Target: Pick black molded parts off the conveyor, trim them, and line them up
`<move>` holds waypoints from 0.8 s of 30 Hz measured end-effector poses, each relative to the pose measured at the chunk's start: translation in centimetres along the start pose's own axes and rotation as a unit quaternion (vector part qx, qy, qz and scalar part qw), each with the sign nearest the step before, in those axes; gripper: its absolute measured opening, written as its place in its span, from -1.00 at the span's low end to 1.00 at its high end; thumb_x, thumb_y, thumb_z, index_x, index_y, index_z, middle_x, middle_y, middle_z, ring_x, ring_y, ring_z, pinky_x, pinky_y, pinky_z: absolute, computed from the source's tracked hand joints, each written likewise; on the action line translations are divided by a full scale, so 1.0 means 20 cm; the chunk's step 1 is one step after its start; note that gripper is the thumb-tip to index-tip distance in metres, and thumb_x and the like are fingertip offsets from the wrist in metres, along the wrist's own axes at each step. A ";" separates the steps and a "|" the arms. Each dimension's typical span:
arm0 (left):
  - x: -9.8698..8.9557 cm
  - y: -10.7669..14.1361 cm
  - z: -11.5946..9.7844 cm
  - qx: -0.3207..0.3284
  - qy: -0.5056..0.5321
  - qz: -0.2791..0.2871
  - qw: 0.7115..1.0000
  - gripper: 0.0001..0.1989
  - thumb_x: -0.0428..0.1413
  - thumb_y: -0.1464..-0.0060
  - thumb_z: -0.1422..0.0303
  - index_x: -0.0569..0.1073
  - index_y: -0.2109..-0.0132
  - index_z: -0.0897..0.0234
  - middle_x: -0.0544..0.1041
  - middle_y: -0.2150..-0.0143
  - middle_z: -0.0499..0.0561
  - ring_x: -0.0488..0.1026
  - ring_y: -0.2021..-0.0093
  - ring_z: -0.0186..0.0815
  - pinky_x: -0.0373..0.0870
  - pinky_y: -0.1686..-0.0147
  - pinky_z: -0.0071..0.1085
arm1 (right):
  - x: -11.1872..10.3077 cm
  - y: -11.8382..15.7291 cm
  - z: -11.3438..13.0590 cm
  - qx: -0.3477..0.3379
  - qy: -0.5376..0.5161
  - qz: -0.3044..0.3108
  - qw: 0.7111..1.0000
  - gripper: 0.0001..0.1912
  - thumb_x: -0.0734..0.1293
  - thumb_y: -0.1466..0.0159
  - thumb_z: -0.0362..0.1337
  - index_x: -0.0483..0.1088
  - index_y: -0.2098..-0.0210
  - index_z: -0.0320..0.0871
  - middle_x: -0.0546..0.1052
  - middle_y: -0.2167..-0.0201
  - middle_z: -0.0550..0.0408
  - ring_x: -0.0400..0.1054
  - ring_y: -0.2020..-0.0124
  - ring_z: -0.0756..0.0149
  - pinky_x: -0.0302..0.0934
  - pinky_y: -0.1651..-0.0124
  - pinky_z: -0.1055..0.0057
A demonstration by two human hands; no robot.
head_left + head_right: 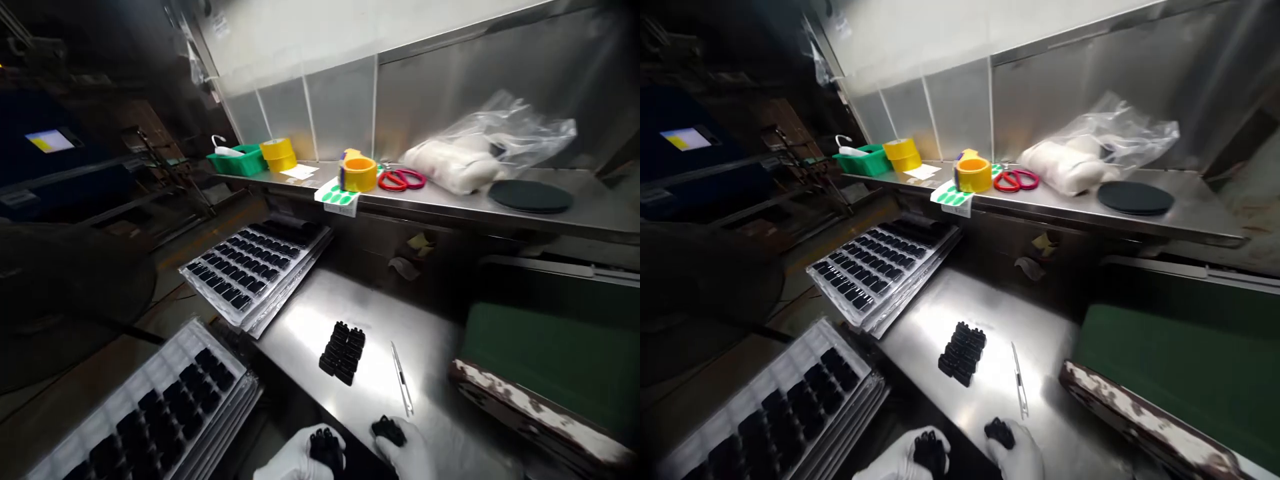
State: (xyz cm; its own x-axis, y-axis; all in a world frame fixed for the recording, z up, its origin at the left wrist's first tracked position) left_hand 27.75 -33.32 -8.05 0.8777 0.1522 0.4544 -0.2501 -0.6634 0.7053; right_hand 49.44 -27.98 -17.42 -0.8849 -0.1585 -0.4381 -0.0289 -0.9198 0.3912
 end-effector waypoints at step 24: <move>-0.38 0.09 -0.41 -0.032 0.267 0.218 0.938 -0.65 0.35 0.15 0.34 0.55 0.16 0.35 0.58 0.23 0.09 0.55 0.30 -0.27 0.44 0.42 -0.47 | 0.03 -0.51 0.28 0.156 0.262 -0.152 0.940 -0.77 0.31 -0.29 -0.16 0.41 0.22 -0.21 0.50 0.28 0.06 0.41 0.19 0.22 0.29 0.01 0.07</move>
State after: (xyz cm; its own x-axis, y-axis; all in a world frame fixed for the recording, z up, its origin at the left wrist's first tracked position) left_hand 17.15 -29.65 -5.75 0.3603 0.2327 0.9034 -0.5767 -0.7056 0.4118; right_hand 46.61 -16.80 -17.16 -0.4654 -0.1358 -0.8746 -0.4500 -0.8146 0.3660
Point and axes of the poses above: each hand's wrist, its own y-axis away from the middle knuckle, its own x-axis out of the palm, z = x × y, the point moved 2 cm from there along -y, towards the middle knuckle
